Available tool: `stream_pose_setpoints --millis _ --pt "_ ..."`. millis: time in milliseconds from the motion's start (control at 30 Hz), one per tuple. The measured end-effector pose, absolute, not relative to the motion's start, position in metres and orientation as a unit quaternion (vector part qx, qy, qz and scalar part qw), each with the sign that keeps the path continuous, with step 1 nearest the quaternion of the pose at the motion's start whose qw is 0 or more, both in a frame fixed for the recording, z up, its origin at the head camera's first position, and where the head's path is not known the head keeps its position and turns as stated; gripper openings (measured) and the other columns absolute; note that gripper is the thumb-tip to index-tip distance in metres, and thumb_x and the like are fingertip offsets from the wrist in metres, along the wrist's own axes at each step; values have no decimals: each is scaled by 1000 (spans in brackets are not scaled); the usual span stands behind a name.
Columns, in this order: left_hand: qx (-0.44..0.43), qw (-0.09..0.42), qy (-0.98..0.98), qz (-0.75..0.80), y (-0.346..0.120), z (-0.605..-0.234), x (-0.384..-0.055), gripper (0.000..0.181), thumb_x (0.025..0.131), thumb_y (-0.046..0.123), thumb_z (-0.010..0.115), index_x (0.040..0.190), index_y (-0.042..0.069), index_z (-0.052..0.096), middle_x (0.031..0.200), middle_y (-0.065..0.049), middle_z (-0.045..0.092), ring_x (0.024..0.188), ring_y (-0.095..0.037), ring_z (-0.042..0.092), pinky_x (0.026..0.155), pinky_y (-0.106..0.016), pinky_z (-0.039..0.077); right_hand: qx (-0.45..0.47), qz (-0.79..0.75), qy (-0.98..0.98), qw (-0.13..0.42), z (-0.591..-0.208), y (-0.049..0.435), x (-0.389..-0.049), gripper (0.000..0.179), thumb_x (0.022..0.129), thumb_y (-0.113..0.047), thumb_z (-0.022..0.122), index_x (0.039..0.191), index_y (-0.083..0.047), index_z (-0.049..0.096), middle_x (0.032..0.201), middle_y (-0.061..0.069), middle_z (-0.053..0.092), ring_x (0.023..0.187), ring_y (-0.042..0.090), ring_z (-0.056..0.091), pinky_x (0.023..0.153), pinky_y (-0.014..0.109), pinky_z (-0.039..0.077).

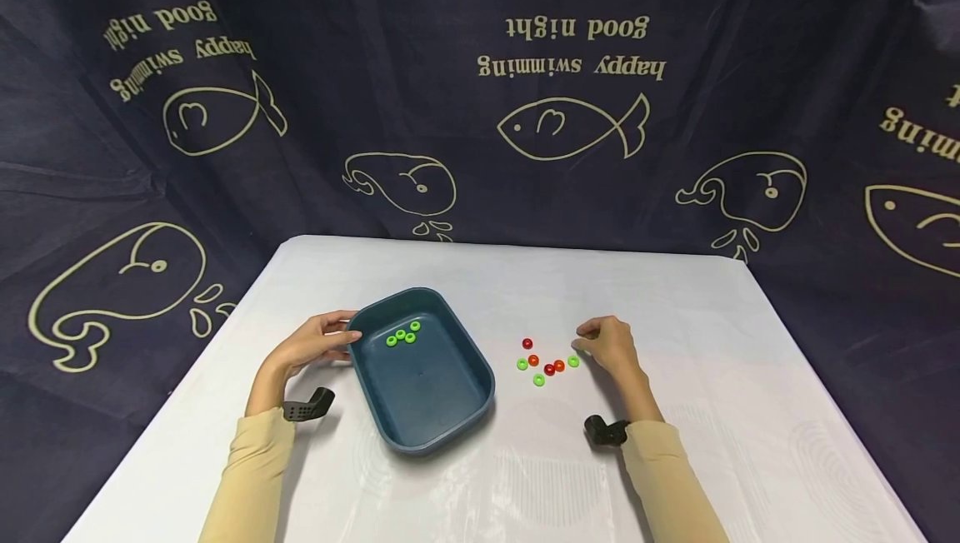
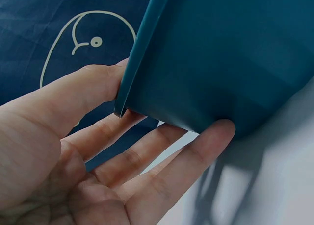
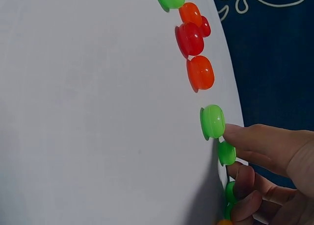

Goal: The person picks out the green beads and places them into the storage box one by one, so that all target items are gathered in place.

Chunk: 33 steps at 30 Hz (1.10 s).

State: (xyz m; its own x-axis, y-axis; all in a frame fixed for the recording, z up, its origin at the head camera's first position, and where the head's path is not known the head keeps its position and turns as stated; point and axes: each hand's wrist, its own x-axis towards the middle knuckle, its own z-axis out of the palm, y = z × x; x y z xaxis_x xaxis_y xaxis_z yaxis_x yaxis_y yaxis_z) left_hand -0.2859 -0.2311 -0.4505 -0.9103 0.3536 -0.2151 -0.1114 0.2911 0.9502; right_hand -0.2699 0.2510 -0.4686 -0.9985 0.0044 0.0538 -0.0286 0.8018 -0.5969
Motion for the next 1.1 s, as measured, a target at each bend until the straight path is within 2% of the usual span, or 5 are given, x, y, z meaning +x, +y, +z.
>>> stream_pose_setpoints --millis 133,333,733,933,1100 --pt "69 198 779 591 -231 -450 -286 60 91 14 62 142 -2 34 131 -29 43 102 -37 63 82 -41 59 6 314 -949 20 -468 251 -268 22 78 -12 74 94 2 72 85 15 70 80 27 62 70 37 51" --pt "70 198 778 592 -231 -449 -286 61 91 15 62 142 -2 33 131 -29 43 100 -36 64 83 -42 59 5 313 -950 15 -467 253 -268 17 77 -9 74 90 1 72 77 11 67 69 17 56 59 25 43" --pt "70 201 777 593 -229 -449 -286 63 90 15 63 142 -2 33 129 -28 44 99 -33 64 84 -44 58 0 317 -948 20 -466 253 -268 15 77 -9 74 88 1 72 73 10 66 61 11 52 53 22 42" --pt "68 199 777 593 -229 -449 -287 61 90 15 63 141 -2 35 127 -27 45 97 -32 65 83 -43 59 11 319 -947 30 -463 254 -270 16 78 -10 74 88 1 72 76 12 68 66 14 55 54 23 42" --pt "76 196 777 593 -231 -450 -286 62 90 16 63 142 -4 34 127 -28 45 97 -32 65 84 -45 58 14 313 -949 35 -457 253 -272 17 78 -11 74 90 0 73 78 12 68 77 22 58 60 25 42"
